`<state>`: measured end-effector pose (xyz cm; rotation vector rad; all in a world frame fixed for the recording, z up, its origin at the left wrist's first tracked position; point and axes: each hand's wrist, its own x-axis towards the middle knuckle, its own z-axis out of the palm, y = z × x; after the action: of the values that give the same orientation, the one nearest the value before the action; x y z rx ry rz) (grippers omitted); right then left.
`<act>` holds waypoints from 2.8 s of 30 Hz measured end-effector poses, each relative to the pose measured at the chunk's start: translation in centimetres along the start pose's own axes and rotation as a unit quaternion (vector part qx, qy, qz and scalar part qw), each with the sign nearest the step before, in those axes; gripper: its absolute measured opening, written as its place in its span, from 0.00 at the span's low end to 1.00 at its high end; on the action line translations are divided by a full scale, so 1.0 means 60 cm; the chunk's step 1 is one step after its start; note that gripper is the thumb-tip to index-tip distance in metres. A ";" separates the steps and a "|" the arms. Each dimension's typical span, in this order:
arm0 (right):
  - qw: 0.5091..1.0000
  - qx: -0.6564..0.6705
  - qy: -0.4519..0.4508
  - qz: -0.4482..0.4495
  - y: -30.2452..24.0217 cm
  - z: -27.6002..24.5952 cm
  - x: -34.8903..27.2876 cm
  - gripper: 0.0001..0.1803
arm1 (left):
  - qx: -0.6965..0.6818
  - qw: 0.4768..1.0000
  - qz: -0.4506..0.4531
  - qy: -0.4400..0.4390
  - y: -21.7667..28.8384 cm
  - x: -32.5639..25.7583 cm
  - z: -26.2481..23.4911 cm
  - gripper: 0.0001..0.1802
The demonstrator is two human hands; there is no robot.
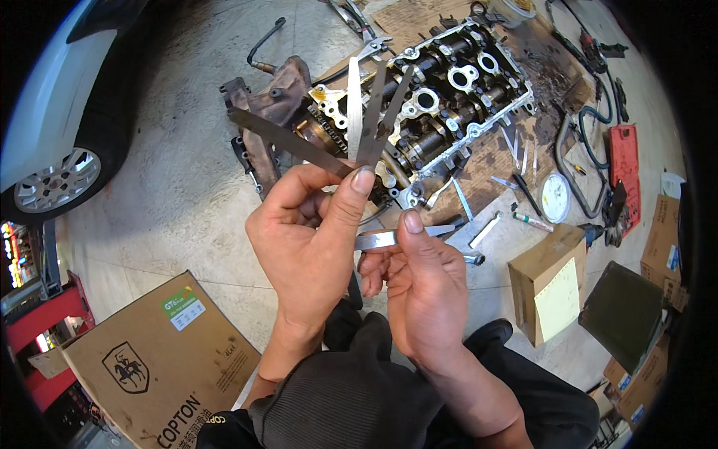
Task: The person measures valve clearances on a disassembled engine block using feeler gauges and a torque wrench, then records the measurements on a notepad. The person repeatedly inserts gauges between camshaft lobes and valve stems, checks tightness, and writes down values.
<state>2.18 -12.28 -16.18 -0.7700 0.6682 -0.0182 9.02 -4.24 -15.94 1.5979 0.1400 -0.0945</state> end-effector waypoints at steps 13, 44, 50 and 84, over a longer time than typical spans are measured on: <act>0.953 -0.203 -0.001 -0.224 0.009 -0.053 0.016 0.07 | -0.010 0.999 0.045 -0.002 -0.090 -0.010 0.017 0.06; 0.772 -0.589 0.156 -0.181 -0.096 -0.500 0.232 0.10 | -0.030 0.995 -0.062 -0.076 -0.096 -0.029 0.000 0.07; 0.979 -0.163 0.086 -0.084 -0.083 -0.356 0.169 0.10 | -0.029 0.994 -0.063 -0.081 -0.101 -0.030 -0.002 0.07; 0.716 -0.697 0.031 -0.035 -0.109 -0.043 0.296 0.13 | -0.132 0.991 -0.025 -0.002 -0.121 0.003 -0.034 0.07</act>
<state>16.28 -23.14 -23.05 -2.2779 0.6429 0.4502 8.06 -1.98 -23.07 1.3306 0.1818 -0.1121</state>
